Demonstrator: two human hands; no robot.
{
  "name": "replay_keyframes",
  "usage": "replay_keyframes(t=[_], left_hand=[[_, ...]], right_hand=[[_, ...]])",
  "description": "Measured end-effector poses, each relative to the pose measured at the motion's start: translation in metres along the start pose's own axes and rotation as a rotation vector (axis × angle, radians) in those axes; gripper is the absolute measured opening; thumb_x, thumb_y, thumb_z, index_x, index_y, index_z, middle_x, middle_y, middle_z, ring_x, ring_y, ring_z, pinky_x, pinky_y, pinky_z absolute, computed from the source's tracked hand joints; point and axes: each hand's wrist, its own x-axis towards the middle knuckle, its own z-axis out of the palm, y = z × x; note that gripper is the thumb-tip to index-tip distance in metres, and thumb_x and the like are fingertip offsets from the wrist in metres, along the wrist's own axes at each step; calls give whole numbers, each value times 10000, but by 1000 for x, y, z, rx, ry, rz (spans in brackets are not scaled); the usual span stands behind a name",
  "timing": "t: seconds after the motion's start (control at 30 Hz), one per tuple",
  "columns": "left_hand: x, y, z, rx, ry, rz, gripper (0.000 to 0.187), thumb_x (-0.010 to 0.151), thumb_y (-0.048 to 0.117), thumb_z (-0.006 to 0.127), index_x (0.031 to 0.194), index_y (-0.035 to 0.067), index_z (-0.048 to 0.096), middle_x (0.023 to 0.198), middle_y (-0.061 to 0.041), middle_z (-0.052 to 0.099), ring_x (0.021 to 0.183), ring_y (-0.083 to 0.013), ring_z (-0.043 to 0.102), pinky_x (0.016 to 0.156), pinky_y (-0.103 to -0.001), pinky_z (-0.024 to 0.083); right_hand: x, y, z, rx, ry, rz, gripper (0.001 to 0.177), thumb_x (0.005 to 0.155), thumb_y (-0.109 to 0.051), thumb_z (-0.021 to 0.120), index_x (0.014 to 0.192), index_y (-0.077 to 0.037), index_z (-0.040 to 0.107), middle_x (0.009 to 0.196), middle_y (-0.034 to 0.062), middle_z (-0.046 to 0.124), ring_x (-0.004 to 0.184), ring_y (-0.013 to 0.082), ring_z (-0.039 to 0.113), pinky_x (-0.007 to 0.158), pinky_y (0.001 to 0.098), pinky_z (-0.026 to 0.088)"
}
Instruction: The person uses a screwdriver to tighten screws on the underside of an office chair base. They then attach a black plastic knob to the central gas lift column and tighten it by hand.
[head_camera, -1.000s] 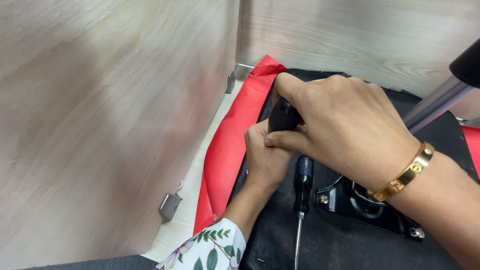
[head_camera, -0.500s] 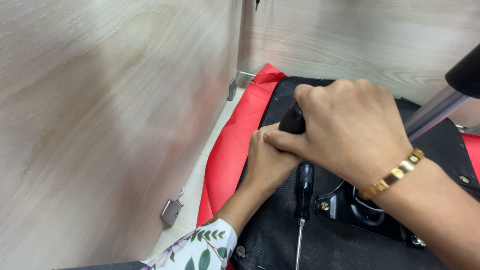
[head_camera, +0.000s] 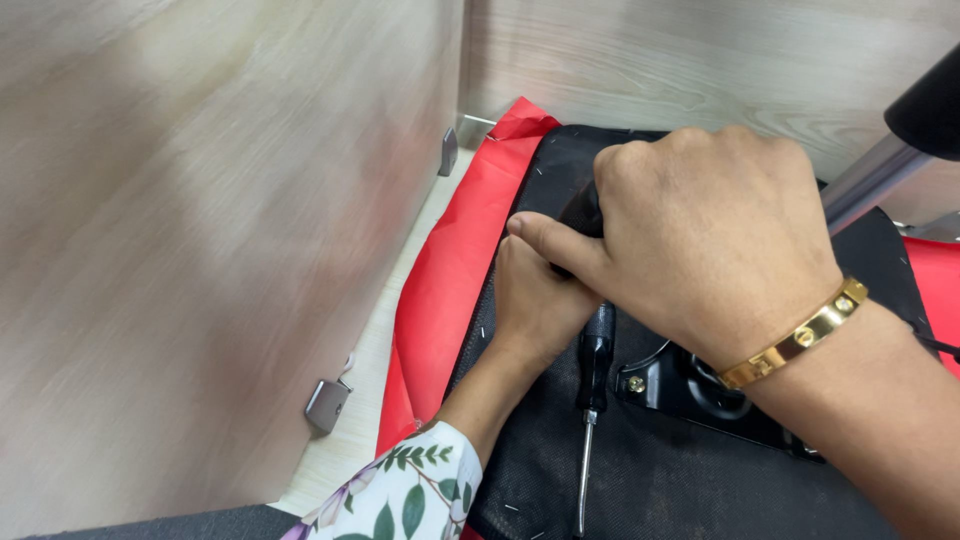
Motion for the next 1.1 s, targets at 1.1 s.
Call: replay_keyframes(t=[1.1], left_hand=[[13, -22, -11, -383, -318, 116, 75, 775, 71, 741, 764, 45, 671, 738, -14, 695, 691, -76, 651, 640, -276, 534]], right_hand=[[5, -2, 10, 17, 61, 22, 748, 892, -809, 598, 692, -102, 738, 481, 108, 591, 423, 249, 617, 428, 361, 502]])
